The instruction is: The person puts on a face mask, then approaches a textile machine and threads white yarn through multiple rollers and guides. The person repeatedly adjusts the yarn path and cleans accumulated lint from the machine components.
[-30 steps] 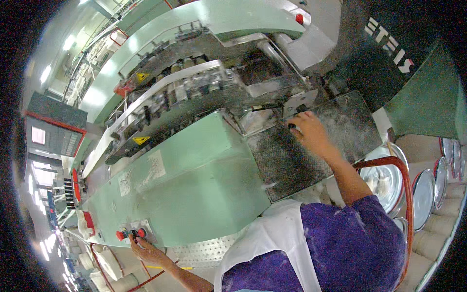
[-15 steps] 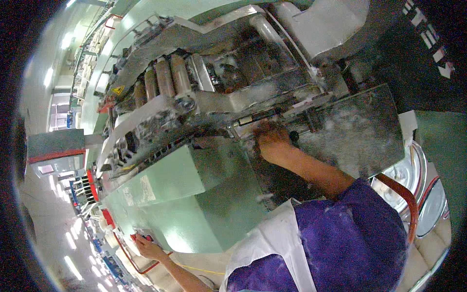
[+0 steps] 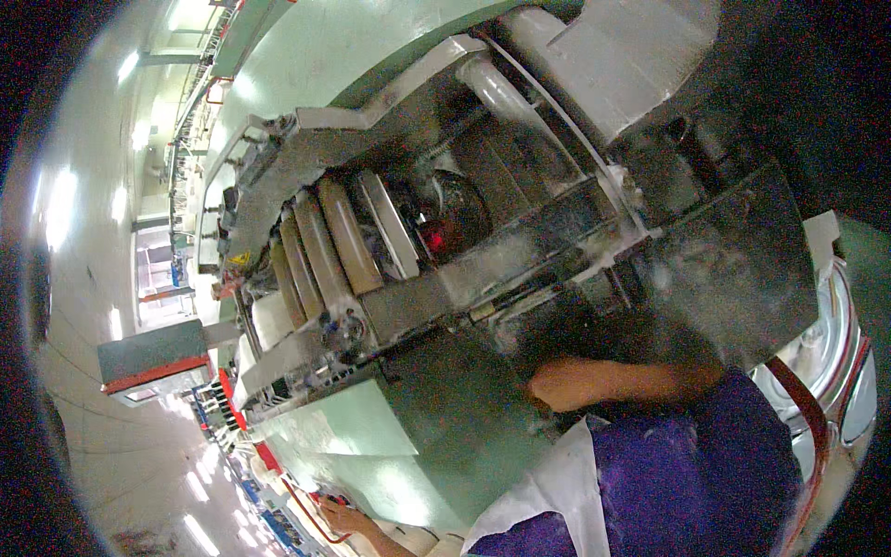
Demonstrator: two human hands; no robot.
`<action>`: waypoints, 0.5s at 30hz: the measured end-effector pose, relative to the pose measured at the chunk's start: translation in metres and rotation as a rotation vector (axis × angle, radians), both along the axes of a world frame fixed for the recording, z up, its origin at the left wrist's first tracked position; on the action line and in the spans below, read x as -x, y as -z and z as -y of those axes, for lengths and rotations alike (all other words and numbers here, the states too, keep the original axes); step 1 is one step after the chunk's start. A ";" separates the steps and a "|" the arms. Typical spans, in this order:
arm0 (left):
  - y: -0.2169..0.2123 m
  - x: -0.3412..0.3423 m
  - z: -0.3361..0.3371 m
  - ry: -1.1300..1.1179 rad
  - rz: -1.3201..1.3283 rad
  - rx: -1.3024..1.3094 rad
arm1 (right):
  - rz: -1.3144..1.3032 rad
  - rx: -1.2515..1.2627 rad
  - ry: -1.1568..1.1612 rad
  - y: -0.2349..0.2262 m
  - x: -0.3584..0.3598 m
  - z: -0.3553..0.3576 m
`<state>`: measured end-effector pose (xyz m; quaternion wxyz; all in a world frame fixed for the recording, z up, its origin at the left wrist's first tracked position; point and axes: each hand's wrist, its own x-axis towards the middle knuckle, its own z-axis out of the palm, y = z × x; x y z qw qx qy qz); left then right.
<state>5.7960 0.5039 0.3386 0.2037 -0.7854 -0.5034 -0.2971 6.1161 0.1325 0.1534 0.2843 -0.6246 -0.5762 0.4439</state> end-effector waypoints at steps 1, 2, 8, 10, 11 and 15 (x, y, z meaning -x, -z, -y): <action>0.001 0.001 -0.002 -0.037 -0.008 -0.002 | 0.006 0.040 0.044 0.009 0.000 -0.003; 0.002 0.005 -0.002 -0.025 -0.061 -0.060 | 0.050 0.011 0.114 0.017 0.001 -0.006; 0.001 0.015 -0.013 0.059 0.035 0.090 | 0.107 -0.372 0.653 0.024 -0.004 -0.024; 0.001 0.015 -0.014 0.068 0.015 0.083 | -0.099 -0.422 0.835 0.013 -0.014 -0.023; 0.001 0.015 -0.014 0.066 -0.003 0.072 | -0.136 -0.204 0.800 0.009 -0.022 -0.025; 0.006 0.019 -0.017 0.012 0.013 0.059 | -0.226 -0.170 1.062 -0.001 -0.048 -0.057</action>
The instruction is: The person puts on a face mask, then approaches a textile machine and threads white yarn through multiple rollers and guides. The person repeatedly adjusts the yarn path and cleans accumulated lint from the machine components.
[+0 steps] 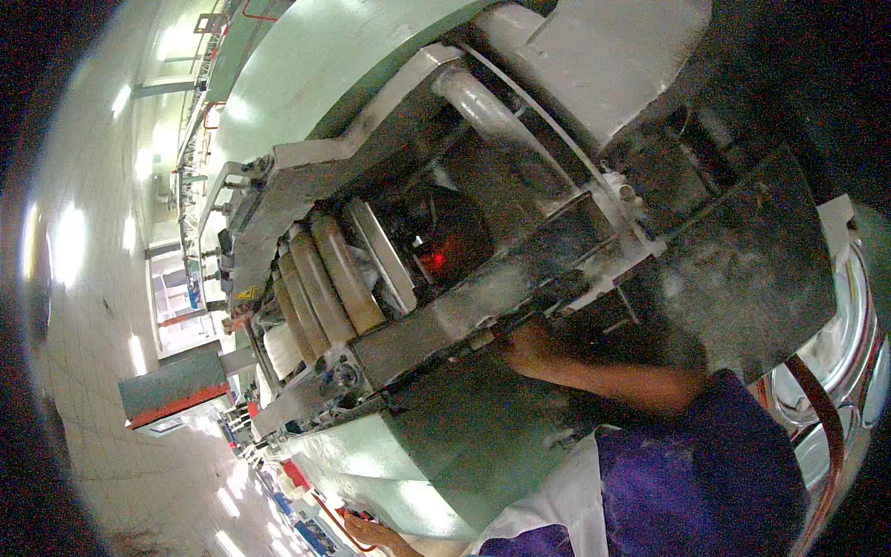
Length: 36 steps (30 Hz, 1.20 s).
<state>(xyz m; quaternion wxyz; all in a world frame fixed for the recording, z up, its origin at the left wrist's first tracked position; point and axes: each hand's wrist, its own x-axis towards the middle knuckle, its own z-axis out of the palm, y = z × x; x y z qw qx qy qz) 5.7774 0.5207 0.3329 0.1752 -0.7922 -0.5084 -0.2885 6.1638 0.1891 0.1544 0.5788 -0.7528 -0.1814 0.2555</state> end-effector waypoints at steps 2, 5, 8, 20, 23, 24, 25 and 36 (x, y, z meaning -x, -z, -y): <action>0.002 0.006 -0.004 0.059 -0.052 -0.042 | -0.095 -0.597 0.299 0.004 -0.006 -0.020; 0.004 0.015 -0.011 0.071 -0.203 -0.113 | -0.542 -1.081 0.411 0.018 -0.027 -0.068; 0.005 0.021 -0.015 0.123 -0.356 -0.245 | -0.697 -0.979 0.488 0.037 -0.051 -0.099; -0.002 0.004 -0.001 0.124 -0.070 -0.037 | -1.440 -1.385 -0.104 0.135 -0.077 -0.153; -0.001 -0.001 0.002 0.145 -0.049 -0.032 | -1.091 -1.132 -0.103 0.147 -0.084 -0.166; -0.001 -0.002 0.004 0.135 -0.030 -0.025 | -0.698 -0.845 -0.122 0.149 -0.088 -0.170; 0.000 -0.002 0.005 0.118 -0.011 -0.006 | -0.335 -0.516 -0.113 0.150 -0.093 -0.172; 0.007 0.008 -0.005 0.135 -0.069 -0.112 | -0.012 0.202 -0.049 0.029 -0.072 -0.083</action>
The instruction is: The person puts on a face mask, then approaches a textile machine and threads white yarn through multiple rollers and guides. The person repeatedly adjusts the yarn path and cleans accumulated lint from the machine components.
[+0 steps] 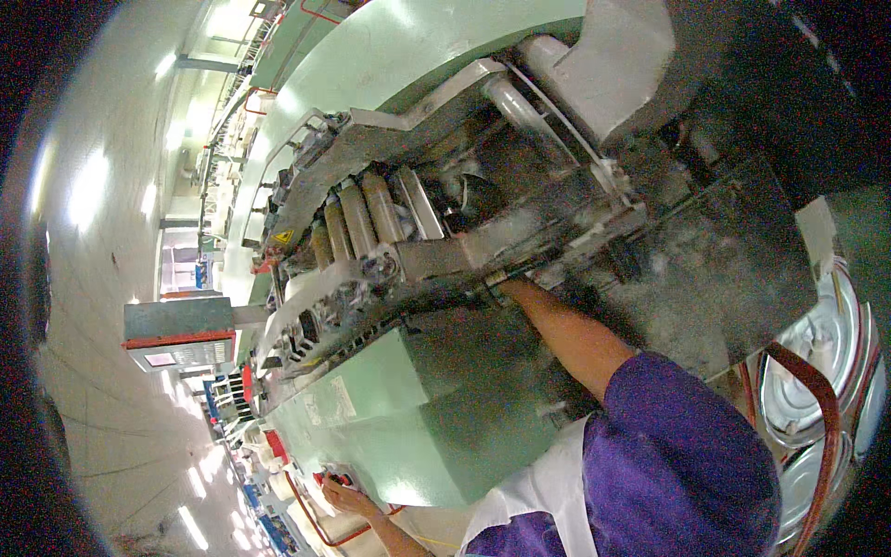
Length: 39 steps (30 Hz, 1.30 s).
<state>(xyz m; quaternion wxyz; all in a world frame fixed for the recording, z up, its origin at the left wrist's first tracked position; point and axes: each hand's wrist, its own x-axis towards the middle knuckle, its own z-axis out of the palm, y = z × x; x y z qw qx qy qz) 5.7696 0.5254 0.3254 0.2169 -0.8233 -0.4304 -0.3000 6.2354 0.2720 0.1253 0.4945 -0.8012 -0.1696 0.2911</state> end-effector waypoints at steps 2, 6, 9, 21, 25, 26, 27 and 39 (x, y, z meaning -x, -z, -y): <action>0.001 -0.001 0.002 0.020 0.224 0.175 | -0.005 0.186 -0.026 -0.034 0.023 0.029; 0.001 -0.008 0.009 0.056 0.429 0.264 | 0.500 -0.004 -0.092 -0.075 0.085 0.096; 0.005 -0.008 0.011 0.074 0.568 0.329 | -0.198 -0.302 -0.335 -0.075 0.127 0.174; 0.026 0.021 -0.021 0.110 0.192 0.097 | -0.842 -0.439 0.706 0.055 0.339 0.560; 0.026 0.013 -0.011 0.148 0.134 -0.018 | -0.075 0.955 1.632 0.079 0.376 0.638; 0.025 0.012 -0.011 0.160 0.135 -0.022 | 0.035 0.877 1.357 0.071 0.377 0.629; 0.025 0.012 -0.012 0.160 0.135 -0.029 | 0.011 0.836 1.169 0.063 0.365 0.607; 0.025 0.022 -0.014 0.093 0.107 -0.019 | 0.672 0.167 -0.363 -0.056 0.216 0.174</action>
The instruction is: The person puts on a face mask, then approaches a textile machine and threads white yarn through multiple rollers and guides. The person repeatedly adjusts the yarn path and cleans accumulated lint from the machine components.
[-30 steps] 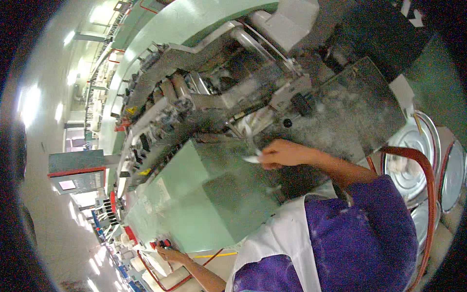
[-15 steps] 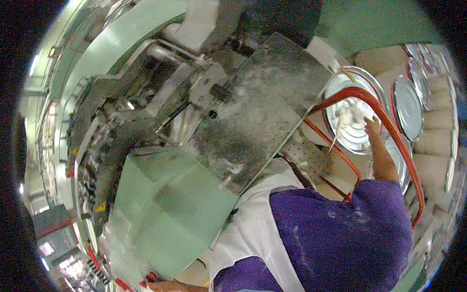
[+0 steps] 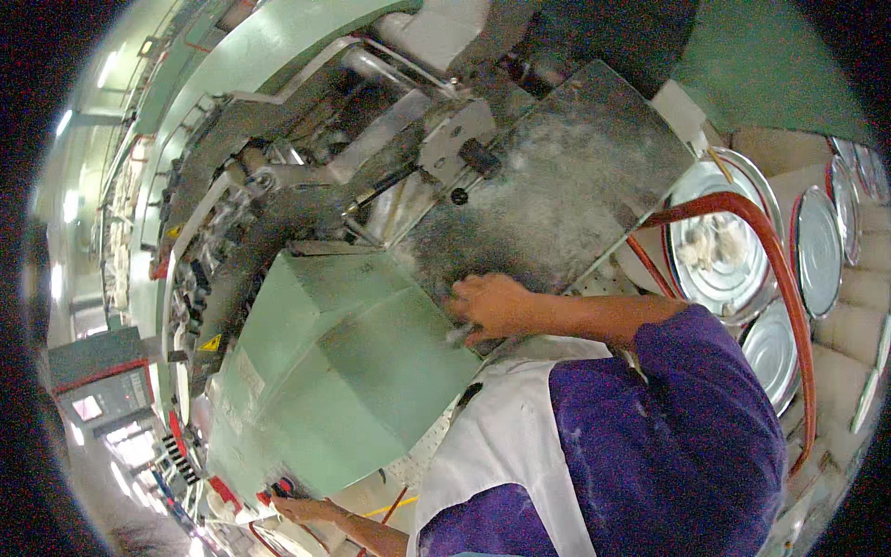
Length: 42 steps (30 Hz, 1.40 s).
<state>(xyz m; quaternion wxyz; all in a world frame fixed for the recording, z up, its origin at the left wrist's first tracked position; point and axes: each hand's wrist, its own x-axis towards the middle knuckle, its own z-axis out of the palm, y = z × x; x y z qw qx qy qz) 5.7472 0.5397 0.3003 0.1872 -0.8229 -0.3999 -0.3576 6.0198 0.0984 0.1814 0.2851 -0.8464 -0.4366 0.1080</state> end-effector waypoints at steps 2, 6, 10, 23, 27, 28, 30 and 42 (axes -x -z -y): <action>0.001 -0.003 0.000 -0.006 0.046 0.034 | 0.003 0.029 -0.077 0.016 -0.010 -0.019; 0.002 -0.003 -0.004 0.096 0.284 0.177 | 0.026 -0.186 0.190 0.042 -0.062 -0.043; 0.002 0.003 -0.010 0.024 0.067 0.051 | 0.452 -0.285 0.204 0.047 -0.094 -0.065; -0.012 -0.008 0.011 -0.144 0.100 0.149 | 0.135 -0.285 0.951 0.025 -0.098 0.143; -0.016 -0.014 0.019 -0.149 0.129 0.176 | -0.027 -0.599 1.028 0.033 -0.147 0.158; -0.017 -0.011 0.018 -0.156 0.047 0.141 | -0.203 -0.713 1.040 0.036 -0.156 0.155; -0.018 -0.007 0.012 -0.159 -0.120 0.057 | -0.319 -0.871 1.036 0.047 -0.175 0.136; -0.039 -0.046 0.038 -0.314 -0.098 0.195 | -0.042 -0.629 0.904 0.054 -0.196 0.105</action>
